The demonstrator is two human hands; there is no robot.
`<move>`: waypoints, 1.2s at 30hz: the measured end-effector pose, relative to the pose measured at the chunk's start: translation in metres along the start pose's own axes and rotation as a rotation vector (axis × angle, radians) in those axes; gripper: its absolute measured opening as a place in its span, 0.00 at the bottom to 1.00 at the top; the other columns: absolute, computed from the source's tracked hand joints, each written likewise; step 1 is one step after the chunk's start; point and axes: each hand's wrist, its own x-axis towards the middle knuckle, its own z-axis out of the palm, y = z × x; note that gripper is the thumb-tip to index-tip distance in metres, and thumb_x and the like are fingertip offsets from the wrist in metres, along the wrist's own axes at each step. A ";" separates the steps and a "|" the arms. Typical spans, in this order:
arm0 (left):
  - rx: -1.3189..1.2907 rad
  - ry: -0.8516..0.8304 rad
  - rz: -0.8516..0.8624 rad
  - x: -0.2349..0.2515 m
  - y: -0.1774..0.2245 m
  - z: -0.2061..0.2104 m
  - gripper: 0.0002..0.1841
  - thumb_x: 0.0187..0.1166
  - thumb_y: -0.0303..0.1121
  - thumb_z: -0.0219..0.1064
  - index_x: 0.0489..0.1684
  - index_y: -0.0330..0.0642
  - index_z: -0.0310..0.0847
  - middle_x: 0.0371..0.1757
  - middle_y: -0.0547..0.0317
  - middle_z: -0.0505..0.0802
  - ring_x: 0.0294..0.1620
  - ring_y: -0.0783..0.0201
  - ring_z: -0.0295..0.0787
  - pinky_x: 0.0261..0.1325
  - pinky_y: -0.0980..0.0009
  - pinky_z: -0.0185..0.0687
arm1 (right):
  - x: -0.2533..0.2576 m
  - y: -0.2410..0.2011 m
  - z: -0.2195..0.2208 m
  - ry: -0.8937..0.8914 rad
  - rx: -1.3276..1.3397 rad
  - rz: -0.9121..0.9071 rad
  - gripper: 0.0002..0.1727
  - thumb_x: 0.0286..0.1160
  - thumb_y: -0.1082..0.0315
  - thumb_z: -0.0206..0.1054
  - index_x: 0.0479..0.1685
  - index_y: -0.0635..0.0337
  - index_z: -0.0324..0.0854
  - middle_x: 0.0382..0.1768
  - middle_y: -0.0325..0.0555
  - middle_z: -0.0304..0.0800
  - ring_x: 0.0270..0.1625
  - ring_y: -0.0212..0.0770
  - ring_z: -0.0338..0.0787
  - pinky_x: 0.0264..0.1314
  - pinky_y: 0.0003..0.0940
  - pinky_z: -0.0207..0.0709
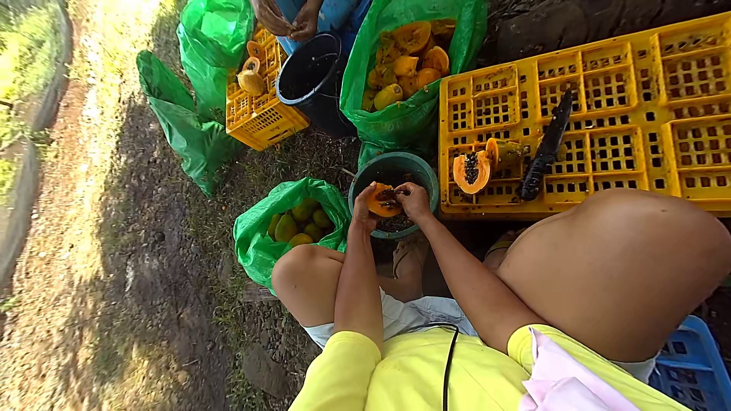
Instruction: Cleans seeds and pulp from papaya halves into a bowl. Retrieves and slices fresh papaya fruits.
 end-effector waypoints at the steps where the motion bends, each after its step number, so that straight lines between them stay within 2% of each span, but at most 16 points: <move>1: 0.006 0.008 -0.006 0.000 0.000 0.000 0.22 0.88 0.51 0.54 0.63 0.43 0.78 0.53 0.46 0.90 0.50 0.51 0.90 0.52 0.49 0.88 | -0.002 -0.002 0.000 -0.016 0.025 0.005 0.13 0.80 0.73 0.68 0.59 0.69 0.85 0.57 0.62 0.89 0.62 0.55 0.88 0.70 0.54 0.77; 5: 0.089 0.016 0.001 -0.002 -0.002 0.005 0.22 0.88 0.51 0.54 0.62 0.43 0.78 0.51 0.48 0.89 0.49 0.51 0.88 0.52 0.49 0.87 | -0.010 -0.009 0.007 -0.024 -0.045 -0.041 0.28 0.80 0.55 0.73 0.66 0.70 0.78 0.62 0.69 0.85 0.67 0.62 0.85 0.71 0.61 0.75; 6: 0.112 0.016 0.006 -0.002 -0.004 0.006 0.22 0.88 0.52 0.54 0.62 0.43 0.78 0.51 0.48 0.89 0.48 0.52 0.88 0.50 0.50 0.87 | -0.011 -0.009 0.008 -0.008 -0.081 -0.065 0.26 0.82 0.56 0.71 0.66 0.71 0.78 0.63 0.69 0.85 0.68 0.64 0.85 0.72 0.62 0.75; 9: 0.114 0.001 -0.004 -0.006 -0.005 0.005 0.24 0.87 0.52 0.56 0.68 0.42 0.77 0.57 0.44 0.89 0.52 0.49 0.89 0.53 0.48 0.88 | -0.012 -0.008 0.008 0.064 -0.107 -0.079 0.14 0.85 0.69 0.64 0.61 0.70 0.83 0.60 0.66 0.88 0.67 0.62 0.87 0.74 0.59 0.75; 12: 0.087 0.007 -0.006 -0.007 -0.004 0.005 0.24 0.87 0.52 0.56 0.67 0.42 0.78 0.57 0.44 0.89 0.53 0.49 0.89 0.53 0.49 0.88 | -0.010 -0.005 0.003 0.083 -0.033 -0.016 0.12 0.82 0.74 0.63 0.58 0.68 0.86 0.57 0.63 0.90 0.65 0.58 0.88 0.72 0.57 0.75; 14: 0.097 0.003 0.016 -0.006 -0.006 0.004 0.23 0.87 0.51 0.57 0.66 0.43 0.78 0.56 0.46 0.89 0.52 0.50 0.89 0.53 0.50 0.88 | -0.009 -0.005 0.002 0.031 0.016 -0.009 0.14 0.84 0.69 0.65 0.60 0.69 0.85 0.57 0.63 0.90 0.64 0.57 0.87 0.71 0.57 0.75; 15: 0.113 -0.002 0.032 -0.005 -0.007 0.004 0.22 0.87 0.49 0.58 0.68 0.45 0.77 0.56 0.46 0.89 0.52 0.51 0.89 0.52 0.51 0.88 | -0.009 -0.006 0.002 -0.009 0.023 -0.007 0.18 0.84 0.63 0.68 0.62 0.69 0.83 0.59 0.65 0.88 0.64 0.58 0.87 0.71 0.57 0.75; 17: 0.136 -0.018 0.054 -0.003 -0.009 0.003 0.23 0.86 0.46 0.60 0.75 0.47 0.74 0.60 0.45 0.87 0.54 0.51 0.87 0.54 0.51 0.86 | -0.010 -0.009 0.002 -0.055 -0.015 -0.002 0.25 0.82 0.55 0.72 0.64 0.69 0.81 0.61 0.66 0.87 0.66 0.60 0.86 0.72 0.60 0.75; 21: 0.140 -0.030 0.060 -0.008 -0.006 0.002 0.23 0.87 0.46 0.59 0.77 0.49 0.73 0.63 0.44 0.87 0.57 0.50 0.87 0.55 0.51 0.86 | -0.006 -0.002 0.000 -0.007 -0.013 -0.027 0.13 0.80 0.70 0.70 0.58 0.68 0.87 0.58 0.62 0.91 0.65 0.57 0.88 0.73 0.56 0.76; 23: 0.124 -0.036 0.068 -0.008 -0.004 0.000 0.22 0.87 0.46 0.58 0.75 0.48 0.74 0.61 0.44 0.88 0.56 0.49 0.88 0.53 0.50 0.87 | -0.003 0.000 -0.002 -0.011 0.035 -0.021 0.12 0.80 0.75 0.67 0.57 0.68 0.88 0.56 0.60 0.92 0.63 0.54 0.89 0.72 0.53 0.77; 25: 0.130 -0.043 0.082 -0.007 -0.004 -0.001 0.22 0.88 0.45 0.58 0.76 0.48 0.74 0.62 0.45 0.88 0.56 0.50 0.88 0.54 0.51 0.87 | -0.003 -0.001 -0.004 -0.059 0.055 -0.009 0.13 0.81 0.71 0.68 0.59 0.68 0.87 0.58 0.61 0.91 0.63 0.53 0.88 0.71 0.53 0.76; 28: 0.188 -0.074 0.120 -0.004 -0.008 0.000 0.24 0.87 0.43 0.59 0.79 0.46 0.71 0.63 0.45 0.87 0.58 0.53 0.86 0.58 0.54 0.85 | -0.005 -0.004 -0.005 -0.152 -0.012 -0.023 0.26 0.76 0.58 0.77 0.64 0.68 0.82 0.59 0.63 0.89 0.64 0.57 0.87 0.72 0.59 0.76; 30: 0.215 -0.120 0.140 -0.004 -0.007 -0.002 0.25 0.86 0.43 0.60 0.81 0.45 0.70 0.65 0.45 0.87 0.59 0.54 0.86 0.59 0.55 0.85 | -0.004 -0.002 -0.004 -0.136 -0.050 -0.059 0.22 0.76 0.60 0.77 0.61 0.68 0.85 0.56 0.64 0.90 0.62 0.58 0.88 0.71 0.60 0.76; 33: 0.225 -0.153 0.145 -0.006 -0.004 -0.006 0.25 0.86 0.43 0.59 0.81 0.46 0.70 0.65 0.46 0.87 0.60 0.55 0.87 0.59 0.57 0.86 | -0.003 0.000 -0.008 -0.092 -0.050 -0.080 0.12 0.79 0.71 0.72 0.55 0.69 0.89 0.54 0.63 0.92 0.61 0.56 0.89 0.71 0.56 0.76; 36: 0.219 -0.141 0.140 -0.009 0.000 -0.006 0.24 0.88 0.42 0.56 0.80 0.46 0.71 0.65 0.46 0.87 0.60 0.54 0.87 0.58 0.56 0.86 | -0.003 0.000 -0.011 -0.078 -0.039 -0.048 0.10 0.79 0.75 0.70 0.55 0.69 0.88 0.54 0.63 0.91 0.61 0.56 0.89 0.70 0.55 0.77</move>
